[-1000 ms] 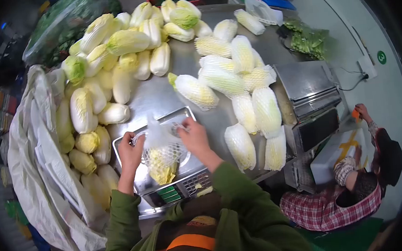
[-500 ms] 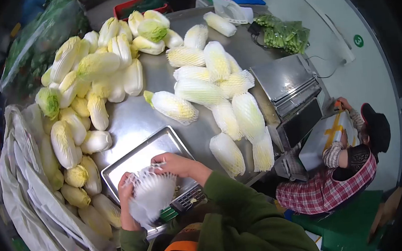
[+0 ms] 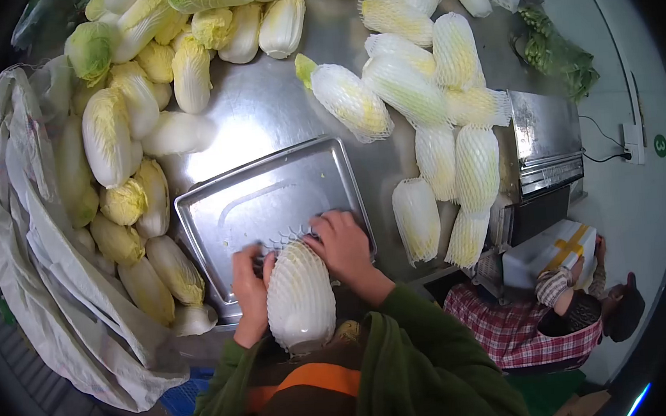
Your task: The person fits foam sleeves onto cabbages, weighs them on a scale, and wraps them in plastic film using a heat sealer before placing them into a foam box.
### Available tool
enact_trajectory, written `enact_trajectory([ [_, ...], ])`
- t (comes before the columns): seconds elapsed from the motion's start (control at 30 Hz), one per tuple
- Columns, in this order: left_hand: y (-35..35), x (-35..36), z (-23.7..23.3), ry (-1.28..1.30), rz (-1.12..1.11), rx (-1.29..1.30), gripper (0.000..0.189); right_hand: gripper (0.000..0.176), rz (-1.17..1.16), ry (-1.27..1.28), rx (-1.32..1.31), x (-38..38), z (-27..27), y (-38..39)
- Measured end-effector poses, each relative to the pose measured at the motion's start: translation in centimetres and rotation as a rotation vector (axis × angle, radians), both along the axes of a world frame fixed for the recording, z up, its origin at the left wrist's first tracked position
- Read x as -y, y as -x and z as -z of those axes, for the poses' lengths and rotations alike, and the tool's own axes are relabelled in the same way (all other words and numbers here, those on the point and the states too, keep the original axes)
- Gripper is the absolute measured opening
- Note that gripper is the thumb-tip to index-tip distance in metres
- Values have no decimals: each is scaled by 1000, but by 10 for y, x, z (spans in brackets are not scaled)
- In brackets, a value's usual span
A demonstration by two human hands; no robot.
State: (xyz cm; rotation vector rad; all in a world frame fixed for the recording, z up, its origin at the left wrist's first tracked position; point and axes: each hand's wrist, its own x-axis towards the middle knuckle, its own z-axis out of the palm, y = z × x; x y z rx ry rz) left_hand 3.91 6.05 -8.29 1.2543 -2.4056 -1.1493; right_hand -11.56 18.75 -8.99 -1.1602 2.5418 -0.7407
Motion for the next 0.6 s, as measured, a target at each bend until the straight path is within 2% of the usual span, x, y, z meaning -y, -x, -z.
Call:
enact_trajectory([
  [0.03, 2, 1, -7, 24, -50, 32, 36, 34, 0, -1, 0, -5, -14, 5],
  [0.07, -16, 5, -8, 120, 77, 23, 66, 48, -46, -21, 38, -14, -28, 11],
  [0.1, -23, 10, -17, 121, 79, 22, 66, 62, -92, -41, 78, -25, -41, 16],
  [0.13, -26, 14, -35, 113, 276, -34, 71, 79, -275, -78, 186, -37, -52, 23],
  [0.17, -31, 17, -45, 102, 476, -90, 77, 79, -268, -79, 186, -37, -59, 19],
  [0.2, -34, 17, -42, 90, 607, -148, 86, 82, -339, 24, 278, -36, -65, 13],
  [0.23, -28, 19, -42, 98, 613, -154, 86, 86, -411, 134, 359, -34, -67, 10],
  [0.3, -6, 30, -44, -265, 767, -256, 88, 84, -468, 146, 407, -37, -52, 6],
  [0.37, 9, 34, -47, -525, 632, -282, 89, 79, -74, 390, 931, -44, -46, 3],
  [0.4, 18, 30, -45, -760, 535, -338, 88, 63, -9, 450, 1014, -42, -47, 3],
  [0.43, 28, 24, -45, -990, 437, -388, 88, 63, -13, 468, 1001, -42, -44, 3],
  [0.47, 38, 18, -45, -1139, 335, -439, 83, 54, 108, 530, 1085, -41, -38, 5],
  [0.5, 47, 11, -46, -1126, 371, -443, 83, 46, 232, 595, 1163, -41, -34, 7],
  [0.53, 56, 4, -47, -1250, 277, -463, 79, 36, 328, 687, 1209, -42, -35, 5],
  [0.57, 64, -3, -48, -1380, 174, -470, 75, 36, 344, 711, 1186, -48, -34, 7],
  [0.6, 69, -7, -49, -1373, 247, -435, 75, 36, 365, 704, 1188, -56, -35, 9],
])
